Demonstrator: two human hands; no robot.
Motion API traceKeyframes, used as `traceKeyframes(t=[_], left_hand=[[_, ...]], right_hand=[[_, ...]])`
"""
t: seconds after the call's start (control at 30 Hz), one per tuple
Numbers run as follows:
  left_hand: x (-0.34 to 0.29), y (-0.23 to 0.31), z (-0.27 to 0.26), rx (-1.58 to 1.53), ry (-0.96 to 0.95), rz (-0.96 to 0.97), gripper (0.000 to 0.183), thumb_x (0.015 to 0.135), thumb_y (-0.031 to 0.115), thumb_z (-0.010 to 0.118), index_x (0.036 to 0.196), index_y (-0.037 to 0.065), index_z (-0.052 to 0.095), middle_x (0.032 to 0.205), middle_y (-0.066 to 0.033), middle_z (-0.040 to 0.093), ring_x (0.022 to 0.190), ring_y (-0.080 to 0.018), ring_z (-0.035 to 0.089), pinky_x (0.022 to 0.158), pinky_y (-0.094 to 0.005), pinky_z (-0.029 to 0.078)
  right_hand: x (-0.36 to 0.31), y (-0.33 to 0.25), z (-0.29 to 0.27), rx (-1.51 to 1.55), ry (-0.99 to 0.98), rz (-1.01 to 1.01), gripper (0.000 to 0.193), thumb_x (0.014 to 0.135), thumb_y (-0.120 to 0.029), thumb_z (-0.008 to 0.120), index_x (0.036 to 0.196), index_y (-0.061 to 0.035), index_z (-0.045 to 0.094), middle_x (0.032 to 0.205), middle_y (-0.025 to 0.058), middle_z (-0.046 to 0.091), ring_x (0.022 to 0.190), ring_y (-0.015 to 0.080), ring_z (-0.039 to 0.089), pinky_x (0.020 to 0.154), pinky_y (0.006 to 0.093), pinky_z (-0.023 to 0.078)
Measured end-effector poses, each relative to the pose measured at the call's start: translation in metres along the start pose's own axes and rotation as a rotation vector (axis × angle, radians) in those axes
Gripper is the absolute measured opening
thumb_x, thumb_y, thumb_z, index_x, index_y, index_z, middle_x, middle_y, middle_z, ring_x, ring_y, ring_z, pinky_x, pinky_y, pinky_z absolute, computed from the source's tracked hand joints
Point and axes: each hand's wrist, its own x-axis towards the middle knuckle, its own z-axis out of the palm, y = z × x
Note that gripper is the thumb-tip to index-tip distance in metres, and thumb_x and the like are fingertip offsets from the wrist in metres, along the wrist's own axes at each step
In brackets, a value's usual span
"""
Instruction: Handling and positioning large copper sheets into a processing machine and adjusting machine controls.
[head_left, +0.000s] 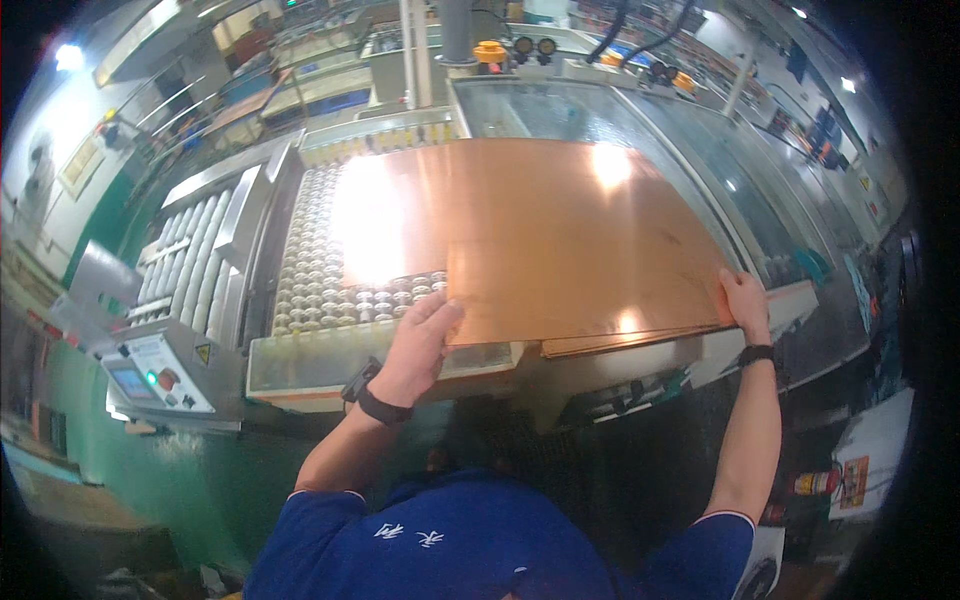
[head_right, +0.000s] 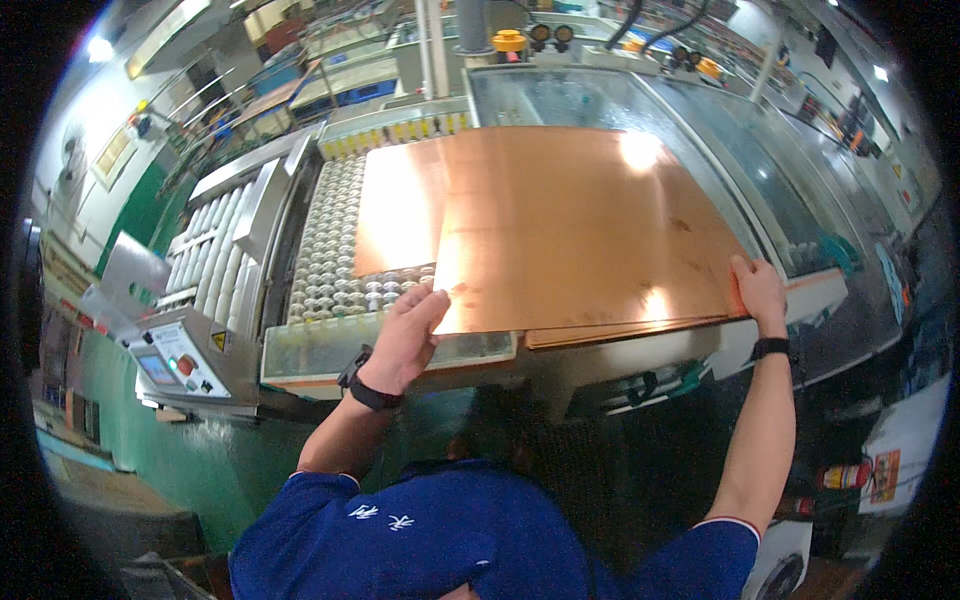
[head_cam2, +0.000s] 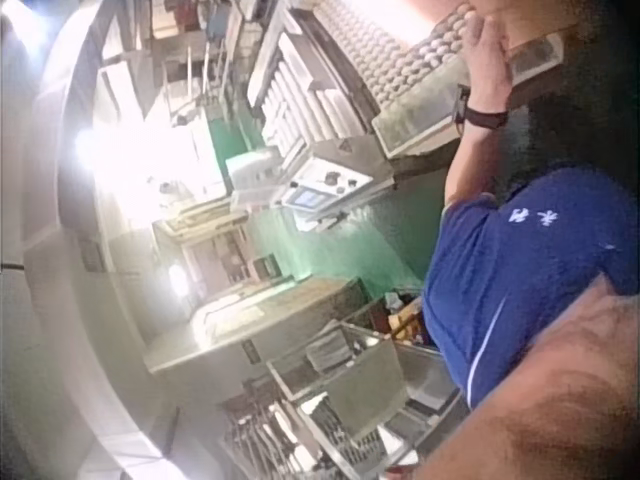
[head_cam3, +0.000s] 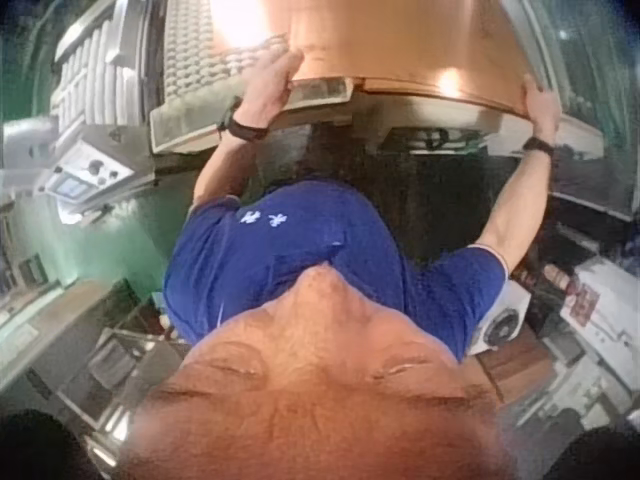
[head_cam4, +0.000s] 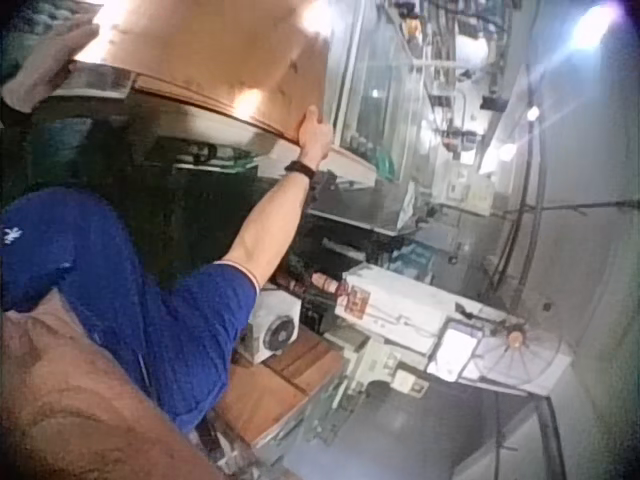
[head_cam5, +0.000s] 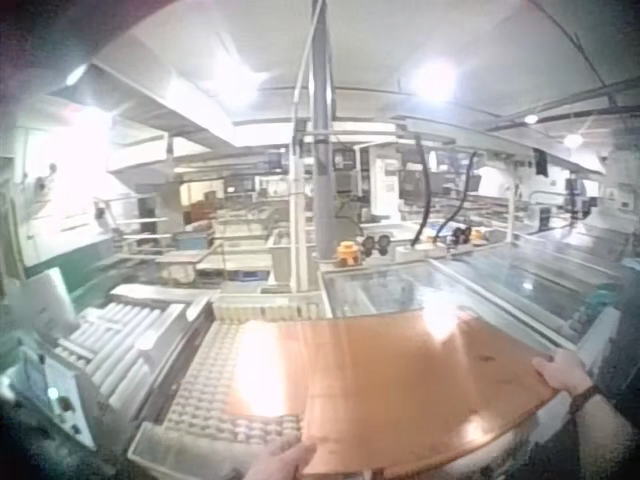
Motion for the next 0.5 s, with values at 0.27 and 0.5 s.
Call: traceKeyframes(t=[0.27, 0.5], left_hand=[[0.000, -0.001, -0.010, 0.066, -0.072, 0.019, 0.013, 0.103, 0.021, 0.062, 0.107, 0.010, 0.067, 0.081, 0.0102, 0.055, 0.065, -0.0002, 0.044, 0.054, -0.0183, 0.033], [0.011, -0.013, -0.016, 0.019, -0.114, 0.026, 0.017, 0.105, 0.019, 0.060, 0.114, 0.007, 0.066, 0.089, 0.0072, 0.064, 0.071, -0.0005, 0.053, 0.059, -0.0174, 0.040]], right_hand=[[0.007, 0.013, 0.012, 0.046, 0.023, -0.074, 0.060, 0.095, -0.053, 0.057, 0.103, 0.0045, 0.071, 0.101, 0.0263, 0.071, 0.099, 0.0402, 0.068, 0.087, 0.0459, 0.050], [0.005, 0.011, 0.010, 0.041, 0.062, -0.080, 0.059, 0.096, -0.050, 0.058, 0.097, 0.0069, 0.069, 0.094, 0.0273, 0.070, 0.093, 0.0402, 0.068, 0.083, 0.0455, 0.049]])
